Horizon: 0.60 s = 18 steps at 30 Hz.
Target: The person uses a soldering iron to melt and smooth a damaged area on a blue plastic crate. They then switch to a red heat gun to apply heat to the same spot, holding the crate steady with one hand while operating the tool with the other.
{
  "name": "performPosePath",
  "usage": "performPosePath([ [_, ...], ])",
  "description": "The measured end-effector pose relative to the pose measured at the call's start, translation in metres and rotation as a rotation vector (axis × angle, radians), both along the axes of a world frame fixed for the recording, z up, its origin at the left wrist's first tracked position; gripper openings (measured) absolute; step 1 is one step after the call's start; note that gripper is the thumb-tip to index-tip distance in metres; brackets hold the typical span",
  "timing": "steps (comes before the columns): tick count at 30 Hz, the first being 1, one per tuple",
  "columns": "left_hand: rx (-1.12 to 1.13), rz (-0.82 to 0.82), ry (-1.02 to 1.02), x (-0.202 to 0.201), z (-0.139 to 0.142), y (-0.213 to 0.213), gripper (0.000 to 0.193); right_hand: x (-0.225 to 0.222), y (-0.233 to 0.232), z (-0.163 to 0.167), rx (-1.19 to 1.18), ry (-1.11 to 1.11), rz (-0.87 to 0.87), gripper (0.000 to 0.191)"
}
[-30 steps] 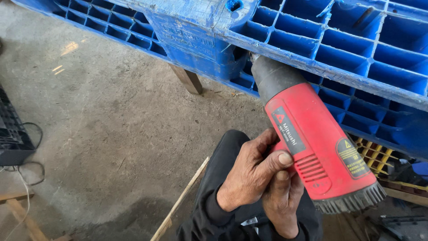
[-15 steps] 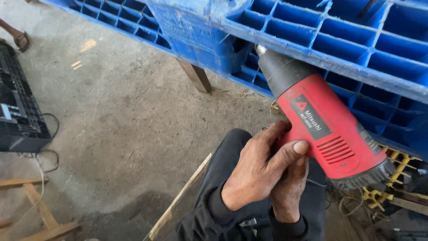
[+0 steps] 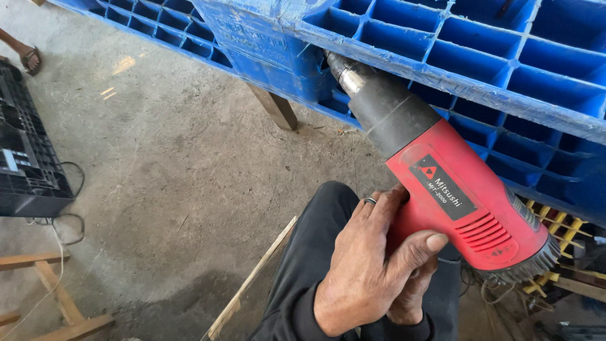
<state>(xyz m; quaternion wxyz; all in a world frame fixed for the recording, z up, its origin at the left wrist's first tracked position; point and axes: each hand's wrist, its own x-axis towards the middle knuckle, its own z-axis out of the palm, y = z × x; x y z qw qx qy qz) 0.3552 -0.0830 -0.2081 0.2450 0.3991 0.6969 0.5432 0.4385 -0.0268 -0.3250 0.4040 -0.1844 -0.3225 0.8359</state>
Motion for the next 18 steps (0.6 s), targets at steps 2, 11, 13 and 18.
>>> performPosePath([
  [2, 0.002, -0.002, 0.043, 0.000, 0.002, 0.002, 0.086, 0.000, -0.001, -0.001, 0.030, 0.068, -0.004, 0.087],
  [11, 0.140, -0.101, -0.209, -0.028, -0.003, -0.008, 0.066, -0.011, 0.004, 0.009, 0.071, -0.104, -0.176, 0.078],
  [13, 0.157, 0.023, -0.262, -0.043, -0.019, -0.006, 0.057, -0.010, 0.002, 0.015, -0.143, 0.302, 0.081, 0.069],
  [18, 0.352, 0.313, -0.449, -0.087, -0.067, 0.024, 0.059, -0.012, 0.004, 0.019, -0.071, 0.156, 0.142, 0.075],
])
